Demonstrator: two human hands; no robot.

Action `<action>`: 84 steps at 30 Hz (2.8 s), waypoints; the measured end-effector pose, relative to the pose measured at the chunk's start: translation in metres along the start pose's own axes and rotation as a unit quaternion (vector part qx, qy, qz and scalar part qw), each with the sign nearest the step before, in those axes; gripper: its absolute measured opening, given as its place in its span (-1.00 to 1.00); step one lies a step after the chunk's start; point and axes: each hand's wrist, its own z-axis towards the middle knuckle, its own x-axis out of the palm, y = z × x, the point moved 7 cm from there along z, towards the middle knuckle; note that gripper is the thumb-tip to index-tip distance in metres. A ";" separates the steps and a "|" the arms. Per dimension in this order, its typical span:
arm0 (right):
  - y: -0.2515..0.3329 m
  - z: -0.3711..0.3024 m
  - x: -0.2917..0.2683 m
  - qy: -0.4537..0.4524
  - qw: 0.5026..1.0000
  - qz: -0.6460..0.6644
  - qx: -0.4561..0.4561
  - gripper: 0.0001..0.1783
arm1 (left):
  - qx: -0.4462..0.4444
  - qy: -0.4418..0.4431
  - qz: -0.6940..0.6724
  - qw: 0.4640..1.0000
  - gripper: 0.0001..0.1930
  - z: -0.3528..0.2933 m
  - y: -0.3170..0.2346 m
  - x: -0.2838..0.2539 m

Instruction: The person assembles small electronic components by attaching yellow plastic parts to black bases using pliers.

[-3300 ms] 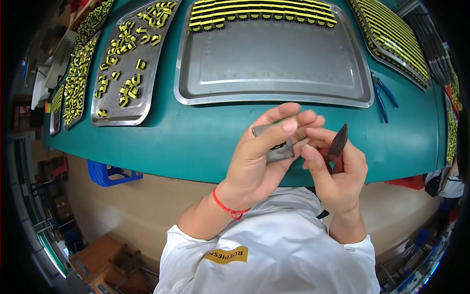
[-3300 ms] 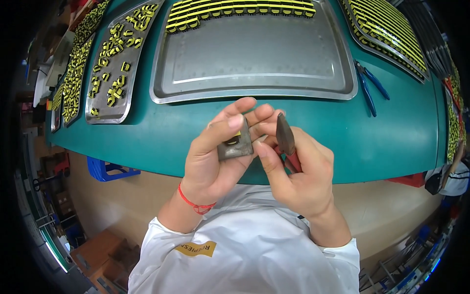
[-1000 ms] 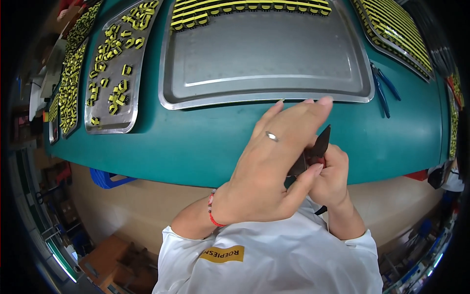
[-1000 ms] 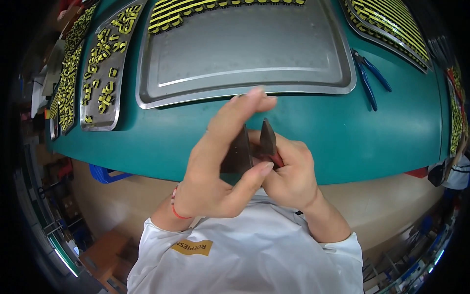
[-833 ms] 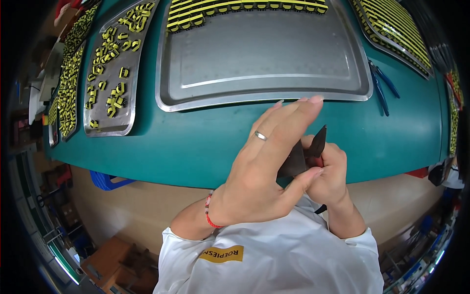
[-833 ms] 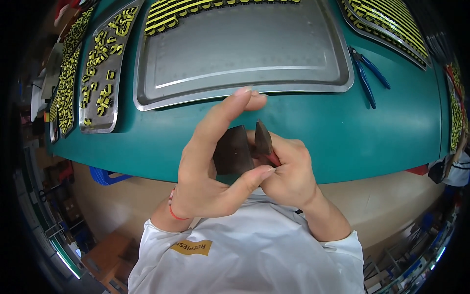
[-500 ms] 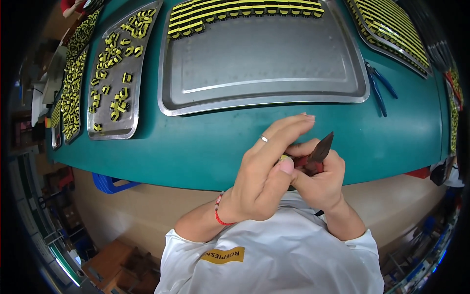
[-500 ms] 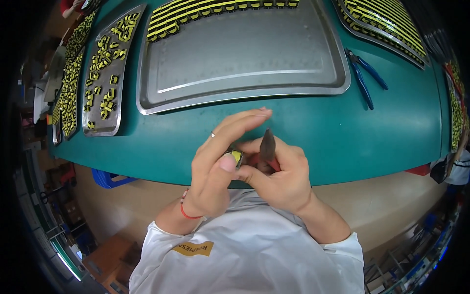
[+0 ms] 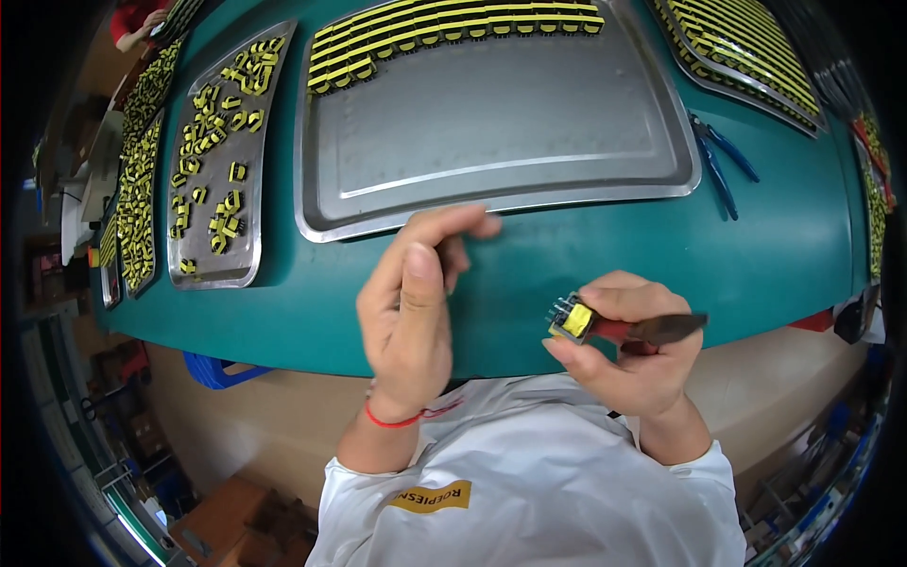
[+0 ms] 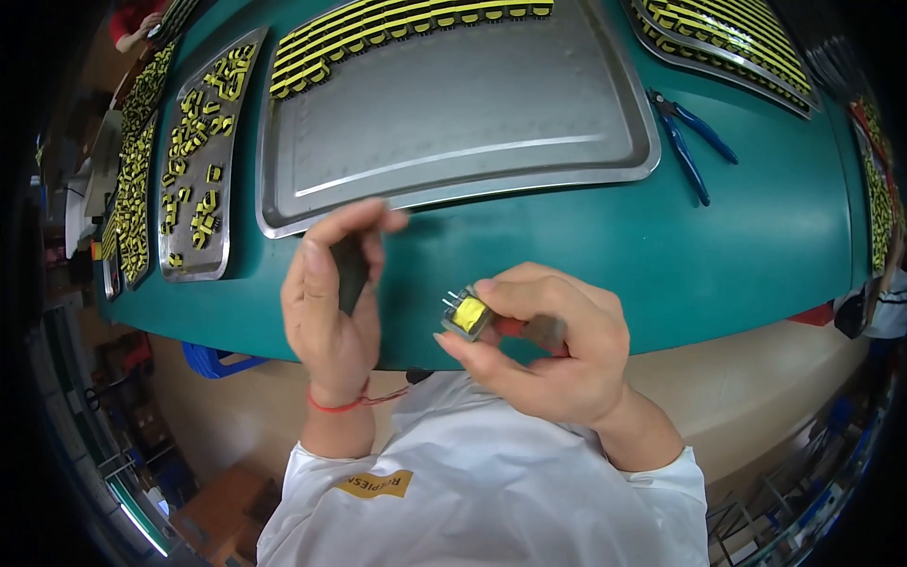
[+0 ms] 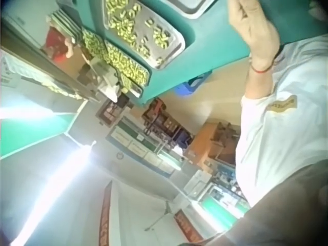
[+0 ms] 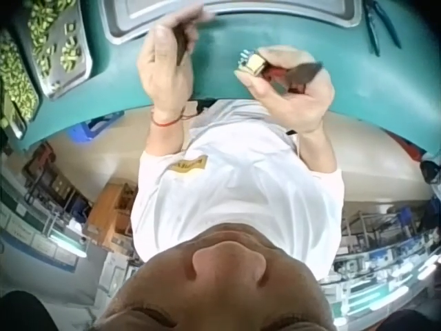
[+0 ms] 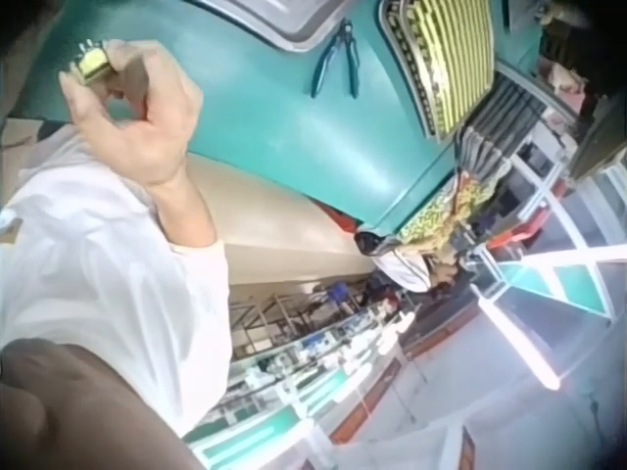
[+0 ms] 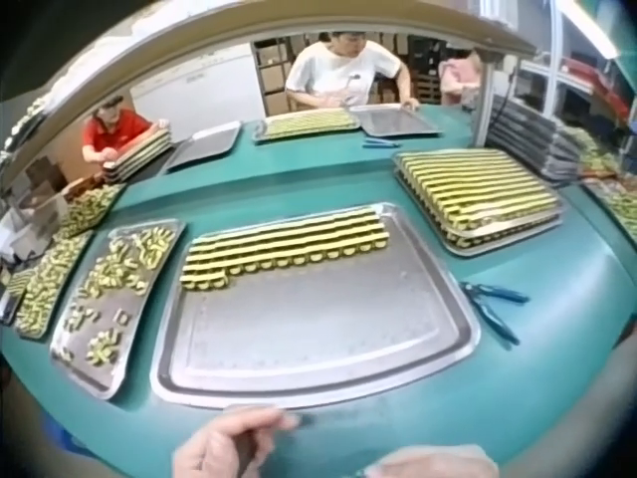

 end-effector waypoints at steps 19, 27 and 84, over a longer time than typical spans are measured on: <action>0.008 -0.003 0.010 -0.062 0.952 -0.167 -0.248 -0.53 | 0.044 0.107 -0.027 0.993 -0.75 -0.013 -0.003 0.029; 0.007 0.004 0.017 -0.052 0.991 -0.070 -0.105 -0.45 | 0.065 0.098 0.098 0.988 -0.67 -0.012 -0.007 0.026; 0.001 -0.030 0.047 0.172 0.783 0.364 0.474 -0.59 | 0.170 0.016 0.172 0.970 -0.72 -0.019 -0.020 0.018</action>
